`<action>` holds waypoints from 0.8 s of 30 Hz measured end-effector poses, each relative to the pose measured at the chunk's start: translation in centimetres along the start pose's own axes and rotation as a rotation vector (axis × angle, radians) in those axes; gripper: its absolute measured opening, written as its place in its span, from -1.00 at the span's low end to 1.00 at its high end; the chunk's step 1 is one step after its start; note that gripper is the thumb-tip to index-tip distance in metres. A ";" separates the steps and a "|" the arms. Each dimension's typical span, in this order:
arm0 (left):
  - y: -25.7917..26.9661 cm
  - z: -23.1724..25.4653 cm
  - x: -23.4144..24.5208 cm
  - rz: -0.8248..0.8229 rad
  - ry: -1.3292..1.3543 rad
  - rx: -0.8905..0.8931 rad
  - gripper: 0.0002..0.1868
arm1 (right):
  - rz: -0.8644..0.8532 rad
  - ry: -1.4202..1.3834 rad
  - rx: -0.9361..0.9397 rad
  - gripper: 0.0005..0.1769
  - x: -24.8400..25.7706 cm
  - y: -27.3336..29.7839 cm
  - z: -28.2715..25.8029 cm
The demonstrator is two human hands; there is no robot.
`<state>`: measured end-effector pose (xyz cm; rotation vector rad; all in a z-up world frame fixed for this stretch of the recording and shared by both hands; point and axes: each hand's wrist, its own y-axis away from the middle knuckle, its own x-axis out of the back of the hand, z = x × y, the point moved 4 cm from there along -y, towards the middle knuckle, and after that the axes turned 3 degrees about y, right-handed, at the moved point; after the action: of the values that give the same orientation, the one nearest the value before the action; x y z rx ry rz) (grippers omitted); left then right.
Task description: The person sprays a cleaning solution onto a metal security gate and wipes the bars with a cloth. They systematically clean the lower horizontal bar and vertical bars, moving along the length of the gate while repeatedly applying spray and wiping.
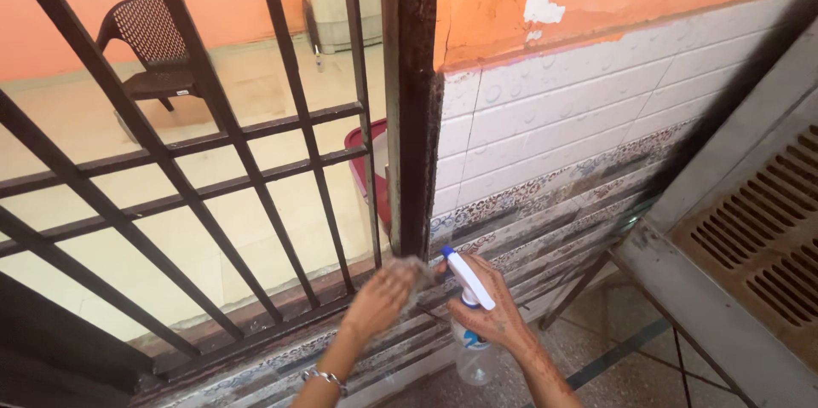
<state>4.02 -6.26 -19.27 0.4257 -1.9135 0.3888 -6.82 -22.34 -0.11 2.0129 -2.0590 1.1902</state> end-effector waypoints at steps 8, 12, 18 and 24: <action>-2.0 -9.6 20.0 0.560 -0.359 0.224 -0.35 | 0.001 -0.104 0.007 -0.39 0.2 1.1 -0.6; -2.5 -12.5 27.9 0.951 -0.254 0.326 -0.51 | -0.014 -0.026 -0.046 -0.42 0.3 0.8 0.1; -3.7 -12.8 31.3 1.286 -0.052 0.335 -0.59 | 0.033 -0.031 0.018 -0.39 1.4 0.1 0.2; -6.4 -7.3 17.6 1.027 0.060 0.201 -0.63 | 0.022 0.051 0.066 -0.39 2.0 0.5 0.1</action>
<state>6.75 -10.48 0.23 -0.4889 -1.9124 1.2414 -7.55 -24.18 0.55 1.9708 -2.0495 1.3159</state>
